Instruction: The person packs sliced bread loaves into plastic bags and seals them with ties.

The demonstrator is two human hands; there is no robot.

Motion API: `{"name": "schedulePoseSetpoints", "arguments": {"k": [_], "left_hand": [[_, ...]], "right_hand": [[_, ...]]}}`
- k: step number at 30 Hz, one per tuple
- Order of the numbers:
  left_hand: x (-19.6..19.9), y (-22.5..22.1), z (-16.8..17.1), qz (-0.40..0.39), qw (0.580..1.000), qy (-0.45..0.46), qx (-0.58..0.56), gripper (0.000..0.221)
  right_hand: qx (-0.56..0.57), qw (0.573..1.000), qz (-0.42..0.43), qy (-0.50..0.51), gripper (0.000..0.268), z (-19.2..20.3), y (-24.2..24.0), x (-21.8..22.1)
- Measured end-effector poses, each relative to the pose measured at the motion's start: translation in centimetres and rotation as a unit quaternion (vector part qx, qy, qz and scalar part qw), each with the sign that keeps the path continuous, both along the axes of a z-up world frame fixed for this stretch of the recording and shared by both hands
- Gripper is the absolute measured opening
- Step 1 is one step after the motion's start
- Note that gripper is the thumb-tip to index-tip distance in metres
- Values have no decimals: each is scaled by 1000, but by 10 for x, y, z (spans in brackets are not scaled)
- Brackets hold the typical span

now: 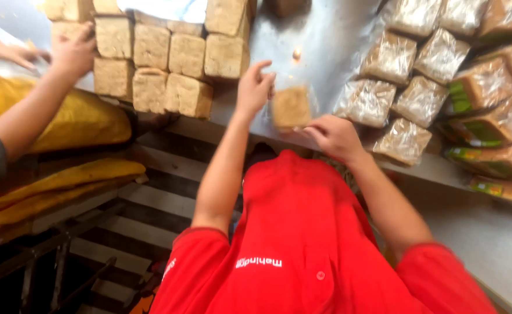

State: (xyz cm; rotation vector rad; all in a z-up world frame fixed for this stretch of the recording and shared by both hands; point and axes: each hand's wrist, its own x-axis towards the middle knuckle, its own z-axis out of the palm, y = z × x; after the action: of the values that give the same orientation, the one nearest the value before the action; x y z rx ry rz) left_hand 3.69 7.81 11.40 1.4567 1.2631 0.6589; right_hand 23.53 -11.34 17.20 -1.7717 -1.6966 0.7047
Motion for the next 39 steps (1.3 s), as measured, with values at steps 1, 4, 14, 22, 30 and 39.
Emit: {"name": "schedulePoseSetpoints", "arguments": {"k": [1, 4, 14, 22, 30, 39], "left_hand": [[3, 1, -16, 75, 977, -184, -76, 36], [-15, -37, -126, 243, 941, -221, -82, 63], [10, -43, -138, 196, 867, -232, -394, 106], [4, -20, 109, -126, 941, 309, -49, 97], [-42, 10, 76, -157, 951, 264, 27, 30], [42, 3, 34, -336, 863, 287, 244, 32]], "right_hand": [[-14, 992, -86, 87, 19, -2, -2, 1], [-33, 891, -298, 341, 32, -107, 6, 20], [-192, 602, -112, 767, 93, -149, 62, -24], [-151, 962, -206, 92, 100, 5, 57, -23], [-93, 959, -215, 158, 30, -16, 38, 12], [68, 992, -84, 61, 20, -38, 23, 19]]}}
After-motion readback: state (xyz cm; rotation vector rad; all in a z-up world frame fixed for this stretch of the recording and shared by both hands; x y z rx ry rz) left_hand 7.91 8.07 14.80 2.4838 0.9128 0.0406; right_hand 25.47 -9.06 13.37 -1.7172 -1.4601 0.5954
